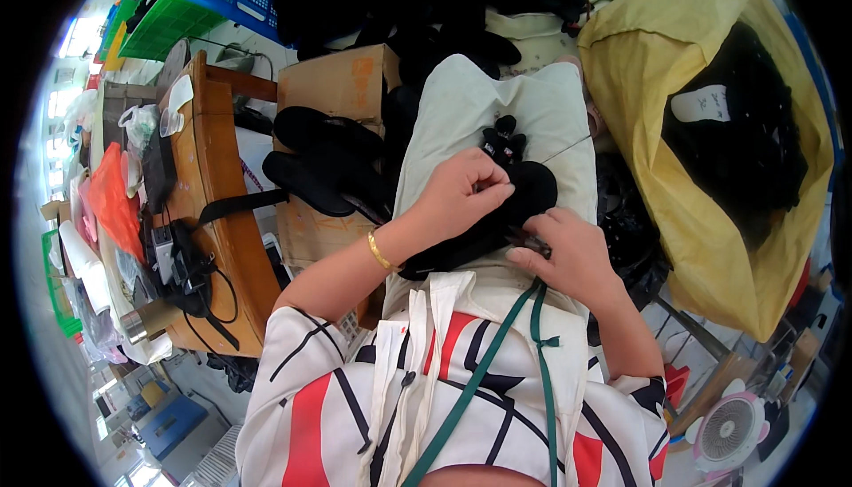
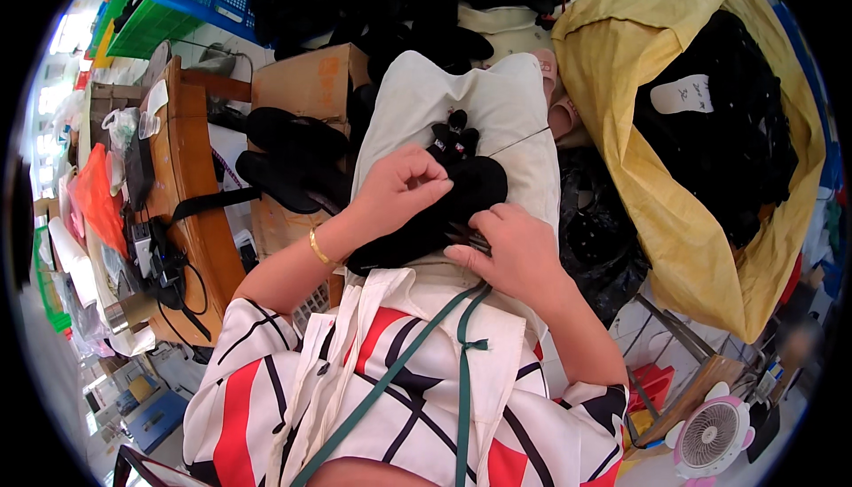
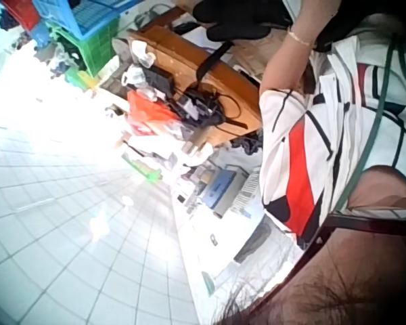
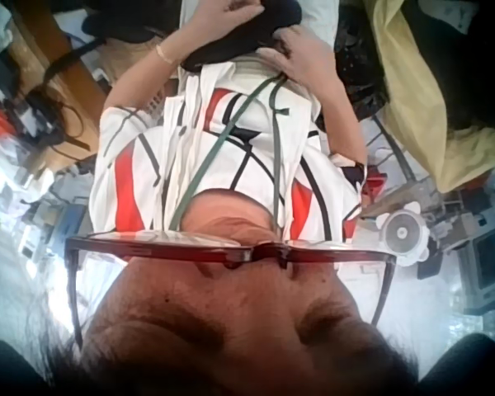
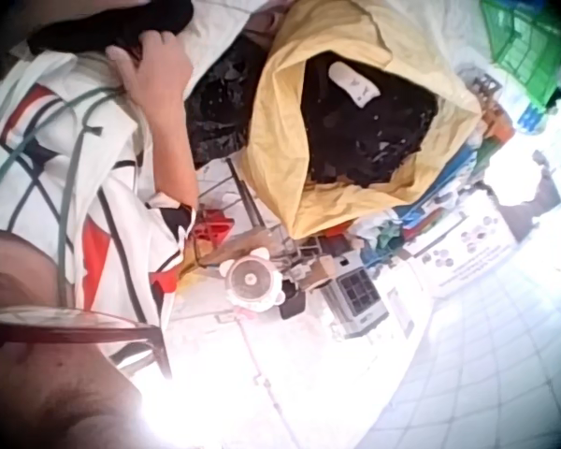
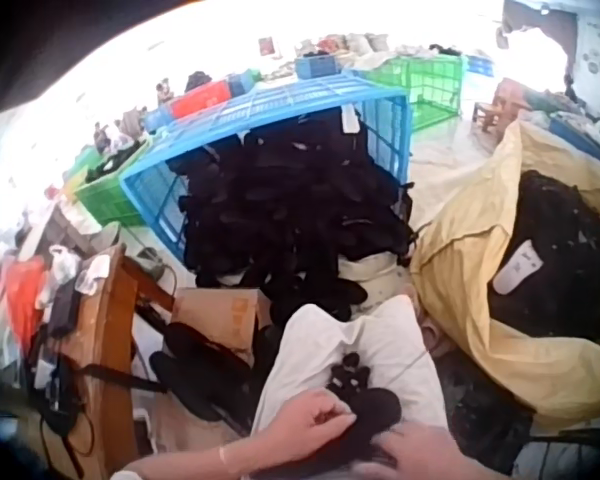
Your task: The person sits and hand-sews a black shoe using a needle and thread. They repeatedly insert the needle into the shoe's sole and pull the thread through to stitch the material. The person handles multiple black shoes, picking them up from a nearby pile and placing them on their lap to work on.
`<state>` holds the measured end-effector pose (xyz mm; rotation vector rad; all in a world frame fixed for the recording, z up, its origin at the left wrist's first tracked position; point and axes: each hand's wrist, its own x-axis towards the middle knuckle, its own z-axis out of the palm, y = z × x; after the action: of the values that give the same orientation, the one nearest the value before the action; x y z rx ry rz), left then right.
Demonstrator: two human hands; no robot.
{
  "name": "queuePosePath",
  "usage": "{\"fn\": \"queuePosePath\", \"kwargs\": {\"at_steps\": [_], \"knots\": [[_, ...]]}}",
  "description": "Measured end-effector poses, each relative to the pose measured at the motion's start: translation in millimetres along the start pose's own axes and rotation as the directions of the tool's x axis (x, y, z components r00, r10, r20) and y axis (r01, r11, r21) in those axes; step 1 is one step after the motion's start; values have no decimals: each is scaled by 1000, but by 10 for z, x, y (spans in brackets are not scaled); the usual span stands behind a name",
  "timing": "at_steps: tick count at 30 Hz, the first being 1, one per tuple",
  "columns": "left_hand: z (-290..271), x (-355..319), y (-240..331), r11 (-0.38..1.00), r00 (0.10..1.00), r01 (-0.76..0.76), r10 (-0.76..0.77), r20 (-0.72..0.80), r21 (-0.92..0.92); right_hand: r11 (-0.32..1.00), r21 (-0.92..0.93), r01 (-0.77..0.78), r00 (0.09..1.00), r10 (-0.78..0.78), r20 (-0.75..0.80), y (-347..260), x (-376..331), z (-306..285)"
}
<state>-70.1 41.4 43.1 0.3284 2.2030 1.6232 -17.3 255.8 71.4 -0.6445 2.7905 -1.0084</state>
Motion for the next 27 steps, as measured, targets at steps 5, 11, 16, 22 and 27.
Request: {"fn": "queuePosePath", "kwargs": {"at_steps": [5,11,16,22,27], "knots": [[13,-108,58,985,973,-125,98,210,121,480,787,-388,875,460,151,137,54,135],[51,-204,-41,979,965,26,-78,252,204,-121,993,-13,755,650,89,868,-11,-65],[140,-245,-100,984,975,8,-48,219,180,-224,942,249,701,713,-16,1613,-490,-794],[186,-244,-53,964,975,142,-176,138,226,-54,909,413,601,766,-228,1818,-838,-1086],[212,-212,-88,964,956,179,-217,198,196,391,920,-4,549,770,-325,1316,-431,-504]]}}
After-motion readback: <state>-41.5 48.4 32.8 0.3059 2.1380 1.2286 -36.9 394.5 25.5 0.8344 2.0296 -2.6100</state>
